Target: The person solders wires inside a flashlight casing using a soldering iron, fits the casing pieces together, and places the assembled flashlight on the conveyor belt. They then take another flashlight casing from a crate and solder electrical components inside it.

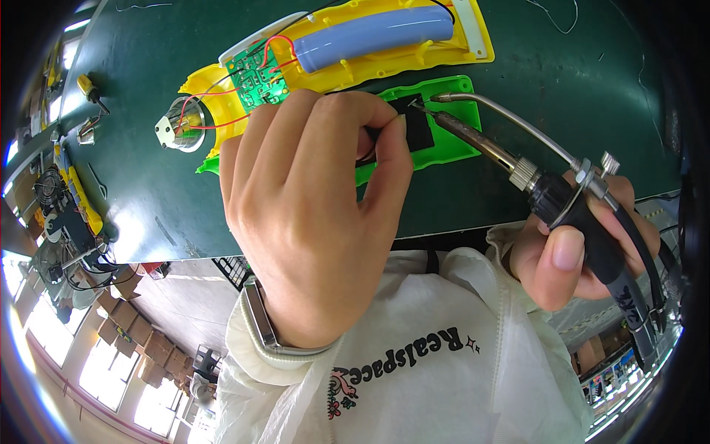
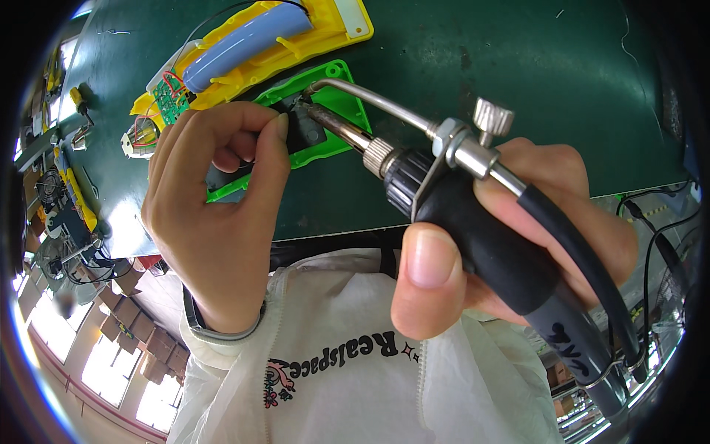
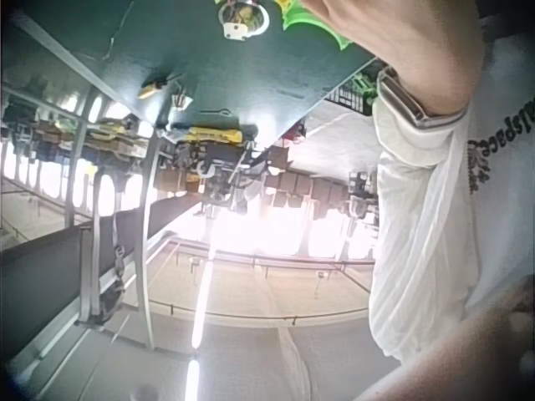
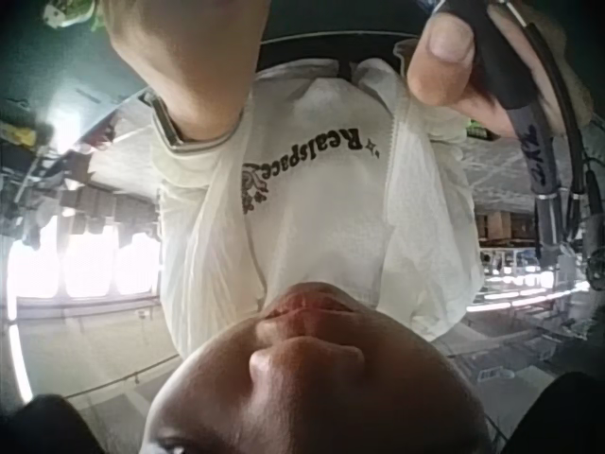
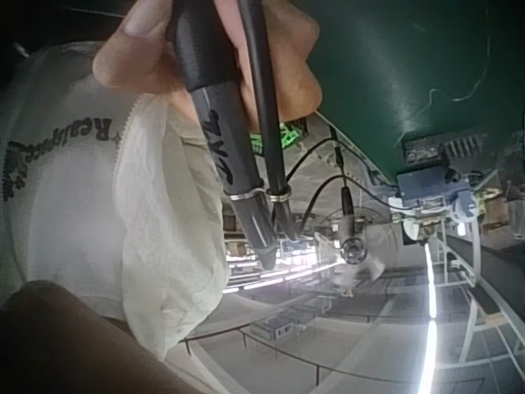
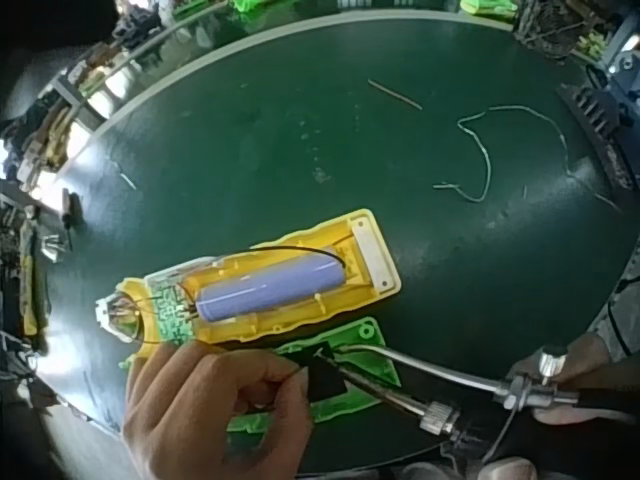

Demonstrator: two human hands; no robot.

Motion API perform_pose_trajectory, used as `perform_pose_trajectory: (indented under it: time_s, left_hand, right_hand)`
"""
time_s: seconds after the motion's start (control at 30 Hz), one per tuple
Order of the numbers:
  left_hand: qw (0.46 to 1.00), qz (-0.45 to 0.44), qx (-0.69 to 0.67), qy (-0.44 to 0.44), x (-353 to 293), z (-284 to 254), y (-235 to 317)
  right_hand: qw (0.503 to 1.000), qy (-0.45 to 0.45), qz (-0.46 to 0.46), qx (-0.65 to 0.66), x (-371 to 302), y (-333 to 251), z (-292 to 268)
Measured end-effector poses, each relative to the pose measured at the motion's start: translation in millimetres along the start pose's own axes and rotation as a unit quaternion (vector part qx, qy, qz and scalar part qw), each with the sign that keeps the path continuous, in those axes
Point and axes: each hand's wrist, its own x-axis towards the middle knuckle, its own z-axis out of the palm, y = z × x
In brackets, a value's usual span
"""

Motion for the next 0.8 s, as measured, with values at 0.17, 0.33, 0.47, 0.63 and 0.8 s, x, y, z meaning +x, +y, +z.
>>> perform_pose_trajectory:
  time_s: [0.17,0.33,0.47,0.63,0.8]
  left_hand:
    - [1.0,-0.005,-0.007,0.003,-0.5,0.7,-0.3]
    - [1.0,-0.009,-0.018,0.002,-1.1,1.0,-1.3]
    - [1.0,-0.011,-0.018,0.0,-1.4,0.8,-1.5]
    - [1.0,-0.017,-0.025,-0.004,-1.5,1.0,-1.4]
    - [1.0,-0.007,-0.026,0.005,-1.5,2.1,-2.5]
  right_hand:
    - [1.0,-0.008,-0.019,0.005,0.4,2.4,-2.5]
    - [1.0,-0.02,-0.017,0.014,1.2,1.5,-4.2]
    - [0.999,-0.028,-0.017,0.024,1.4,0.3,-4.9]
    - [0.999,-0.036,-0.017,0.035,1.7,0.0,-5.6]
    - [0.998,-0.046,-0.018,0.046,2.2,0.0,-6.6]
